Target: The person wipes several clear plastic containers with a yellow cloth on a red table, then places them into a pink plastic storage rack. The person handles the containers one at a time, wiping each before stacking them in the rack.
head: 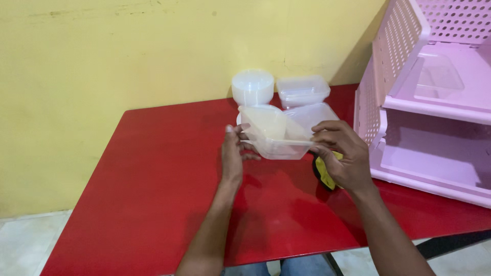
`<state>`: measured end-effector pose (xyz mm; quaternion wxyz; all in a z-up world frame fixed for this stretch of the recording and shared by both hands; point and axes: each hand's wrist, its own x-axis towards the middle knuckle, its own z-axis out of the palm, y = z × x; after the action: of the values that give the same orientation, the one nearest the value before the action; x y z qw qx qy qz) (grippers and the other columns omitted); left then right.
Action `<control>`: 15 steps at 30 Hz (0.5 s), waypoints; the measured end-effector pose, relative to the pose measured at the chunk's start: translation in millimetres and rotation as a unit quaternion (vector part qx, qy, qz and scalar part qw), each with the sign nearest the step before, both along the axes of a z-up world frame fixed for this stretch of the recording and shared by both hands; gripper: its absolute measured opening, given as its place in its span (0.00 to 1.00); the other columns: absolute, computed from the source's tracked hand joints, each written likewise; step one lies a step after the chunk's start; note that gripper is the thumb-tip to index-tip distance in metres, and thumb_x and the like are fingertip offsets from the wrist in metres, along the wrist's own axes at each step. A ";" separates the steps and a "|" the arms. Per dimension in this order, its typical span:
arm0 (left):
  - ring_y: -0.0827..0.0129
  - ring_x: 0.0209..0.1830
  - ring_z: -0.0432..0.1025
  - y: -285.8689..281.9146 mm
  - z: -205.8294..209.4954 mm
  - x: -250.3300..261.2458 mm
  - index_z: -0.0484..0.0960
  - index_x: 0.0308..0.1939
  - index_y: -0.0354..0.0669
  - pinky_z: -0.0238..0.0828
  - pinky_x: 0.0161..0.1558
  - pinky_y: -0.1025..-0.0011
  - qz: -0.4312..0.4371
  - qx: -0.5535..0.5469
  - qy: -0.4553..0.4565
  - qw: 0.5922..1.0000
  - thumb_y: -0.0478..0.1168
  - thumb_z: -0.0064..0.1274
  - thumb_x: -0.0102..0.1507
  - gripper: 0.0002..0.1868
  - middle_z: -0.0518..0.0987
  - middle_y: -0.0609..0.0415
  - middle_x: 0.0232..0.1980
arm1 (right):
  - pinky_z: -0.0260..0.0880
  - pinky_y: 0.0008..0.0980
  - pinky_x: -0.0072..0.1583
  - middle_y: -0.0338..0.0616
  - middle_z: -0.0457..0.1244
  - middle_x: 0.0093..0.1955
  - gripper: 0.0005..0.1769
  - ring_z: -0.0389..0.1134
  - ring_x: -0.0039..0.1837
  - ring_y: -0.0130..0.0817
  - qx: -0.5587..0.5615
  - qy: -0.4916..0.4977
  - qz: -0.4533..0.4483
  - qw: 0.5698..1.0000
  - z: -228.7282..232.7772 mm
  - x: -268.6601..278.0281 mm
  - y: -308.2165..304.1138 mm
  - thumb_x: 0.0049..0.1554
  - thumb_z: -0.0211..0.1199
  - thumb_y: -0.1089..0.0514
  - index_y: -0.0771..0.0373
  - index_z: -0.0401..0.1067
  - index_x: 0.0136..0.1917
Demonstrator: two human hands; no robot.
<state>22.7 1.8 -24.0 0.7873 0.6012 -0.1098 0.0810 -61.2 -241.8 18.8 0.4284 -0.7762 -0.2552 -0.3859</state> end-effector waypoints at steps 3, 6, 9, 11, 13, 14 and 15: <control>0.63 0.43 0.77 -15.2 0.0 -19.8 0.74 0.65 0.40 0.78 0.40 0.62 0.056 0.191 -0.131 0.971 0.57 0.37 0.70 0.30 0.79 0.45 0.54 | 0.77 0.30 0.56 0.49 0.69 0.56 0.08 0.73 0.58 0.35 0.026 -0.039 -0.063 0.997 -10.6 -25.6 -15.6 0.59 0.68 0.61 0.66 0.74 0.49; 0.54 0.55 0.76 -26.3 4.6 -38.4 0.71 0.66 0.41 0.77 0.50 0.57 0.105 0.368 -0.280 0.880 0.51 0.49 0.68 0.27 0.76 0.43 0.61 | 0.77 0.30 0.55 0.50 0.69 0.55 0.07 0.74 0.57 0.37 0.029 -0.081 -0.146 0.986 -25.7 -56.5 -40.1 0.60 0.68 0.61 0.67 0.74 0.50; 0.47 0.65 0.70 -37.6 9.7 -50.5 0.69 0.67 0.37 0.73 0.60 0.54 0.084 0.387 -0.343 0.852 0.47 0.56 0.66 0.29 0.73 0.39 0.65 | 0.79 0.30 0.59 0.51 0.69 0.57 0.07 0.74 0.59 0.36 0.030 -0.139 -0.215 0.966 -45.3 -87.9 -70.6 0.65 0.69 0.64 0.69 0.72 0.52; 0.46 0.68 0.68 -42.8 12.8 -54.8 0.68 0.67 0.35 0.70 0.65 0.54 0.077 0.391 -0.368 0.840 0.46 0.58 0.65 0.30 0.72 0.39 0.66 | 0.79 0.31 0.63 0.52 0.67 0.58 0.06 0.74 0.60 0.36 0.050 -0.177 -0.235 0.954 -54.0 -99.8 -94.6 0.68 0.68 0.66 0.69 0.72 0.54; 0.45 0.69 0.67 -45.0 15.4 -56.3 0.68 0.67 0.34 0.68 0.66 0.54 0.075 0.392 -0.383 0.833 0.43 0.60 0.63 0.32 0.71 0.38 0.68 | 0.78 0.32 0.65 0.52 0.65 0.58 0.05 0.73 0.61 0.37 0.060 -0.211 -0.258 0.941 -57.3 -106.3 -118.0 0.69 0.67 0.68 0.69 0.71 0.56; 0.45 0.69 0.66 -45.9 16.5 -56.4 0.67 0.68 0.33 0.68 0.67 0.54 0.074 0.392 -0.391 0.830 0.42 0.61 0.62 0.33 0.70 0.37 0.68 | 0.77 0.33 0.65 0.52 0.64 0.59 0.05 0.72 0.61 0.38 0.061 -0.225 -0.274 0.933 -56.9 -111.1 -129.0 0.69 0.66 0.69 0.70 0.71 0.56; 0.45 0.69 0.66 -46.4 17.0 -57.0 0.68 0.68 0.34 0.68 0.66 0.54 0.074 0.394 -0.388 0.830 0.42 0.61 0.61 0.34 0.70 0.38 0.68 | 0.77 0.33 0.65 0.53 0.64 0.60 0.05 0.72 0.61 0.38 0.061 -0.235 -0.287 0.927 -54.4 -112.7 -139.9 0.69 0.65 0.70 0.70 0.71 0.57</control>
<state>-34.3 -44.6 -7.0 0.3677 0.7858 -0.3844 0.3156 -173.9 -381.8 -35.6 0.2734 -0.6761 -0.0908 -0.6781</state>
